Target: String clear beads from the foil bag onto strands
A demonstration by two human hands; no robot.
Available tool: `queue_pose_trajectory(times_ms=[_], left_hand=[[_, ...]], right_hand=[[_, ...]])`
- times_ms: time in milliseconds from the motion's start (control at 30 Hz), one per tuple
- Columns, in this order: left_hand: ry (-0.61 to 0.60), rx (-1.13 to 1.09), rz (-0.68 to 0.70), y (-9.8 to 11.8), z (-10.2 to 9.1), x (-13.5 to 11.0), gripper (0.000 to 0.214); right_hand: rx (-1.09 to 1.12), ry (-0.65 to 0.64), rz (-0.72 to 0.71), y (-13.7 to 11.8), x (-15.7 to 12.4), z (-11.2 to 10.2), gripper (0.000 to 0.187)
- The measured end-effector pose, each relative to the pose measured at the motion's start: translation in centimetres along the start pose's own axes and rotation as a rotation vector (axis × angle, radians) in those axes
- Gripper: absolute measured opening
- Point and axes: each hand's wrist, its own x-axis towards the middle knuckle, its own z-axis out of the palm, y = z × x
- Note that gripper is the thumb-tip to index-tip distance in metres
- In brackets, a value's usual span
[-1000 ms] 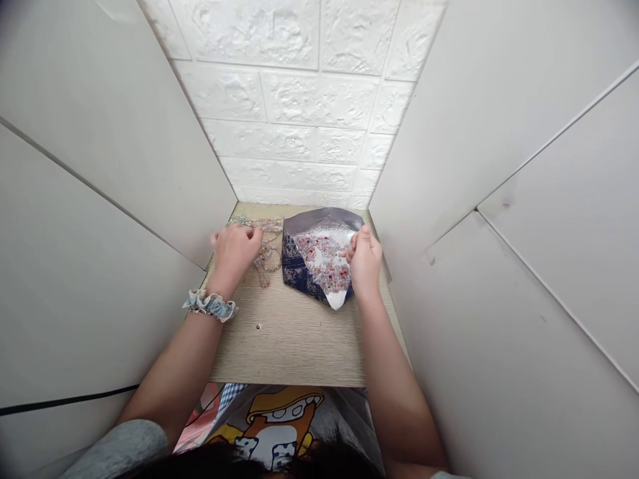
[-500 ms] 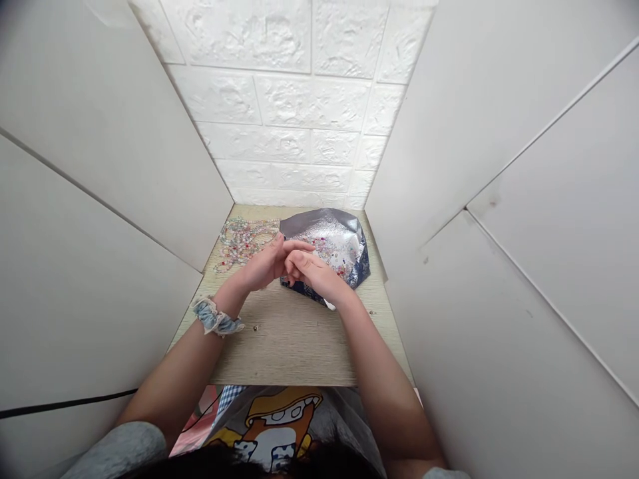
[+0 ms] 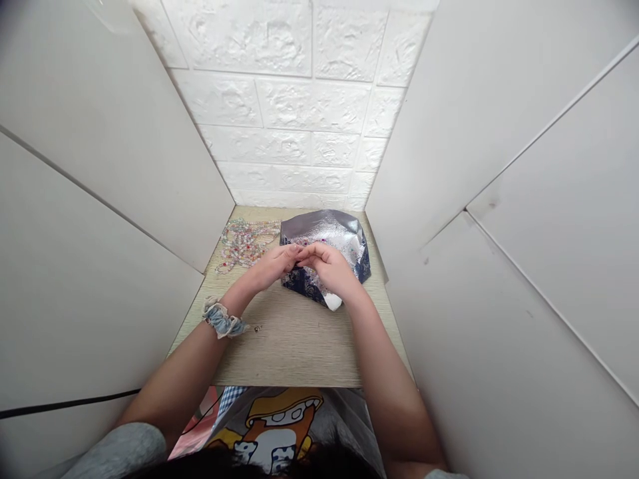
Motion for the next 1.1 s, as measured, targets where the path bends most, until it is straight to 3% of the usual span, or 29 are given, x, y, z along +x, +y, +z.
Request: queue_pose_trajectory(times_ms=[167,333,533,667,900,1100], left_hand=[[-0.031,0.166,-0.077,-0.5,-0.6,0.3,0.036],[0.045,0.151,-0.038,-0.8,-0.7,0.4,0.034],[0.233,0.085,0.059,-0.6,-0.7,0.4,0.028],[0.237,-0.008,0.1,-0.5,-0.7,0.3,0.024],[0.144,-0.114,-0.058,-0.1,-0.6,0.3,0.022],[0.163,-0.049,-0.03,-0.2,-0.5,0.4,0.024]], right_hand=[[-0.241,0.118,-0.043,0.3,-0.1,-1.3,0.017],[-0.774,0.303,-0.115,1.4,0.5,-2.0,0.027],[-1.195,0.271,-0.049,3.8,1.7,-1.8,0.028],[-1.25,0.269,-0.03,4.2,1.8,-1.6,0.028],[-1.235,0.269,-0.032,4.3,2.0,-1.8,0.03],[-1.218,0.27,-0.016,4.4,2.2,-1.8,0.03]])
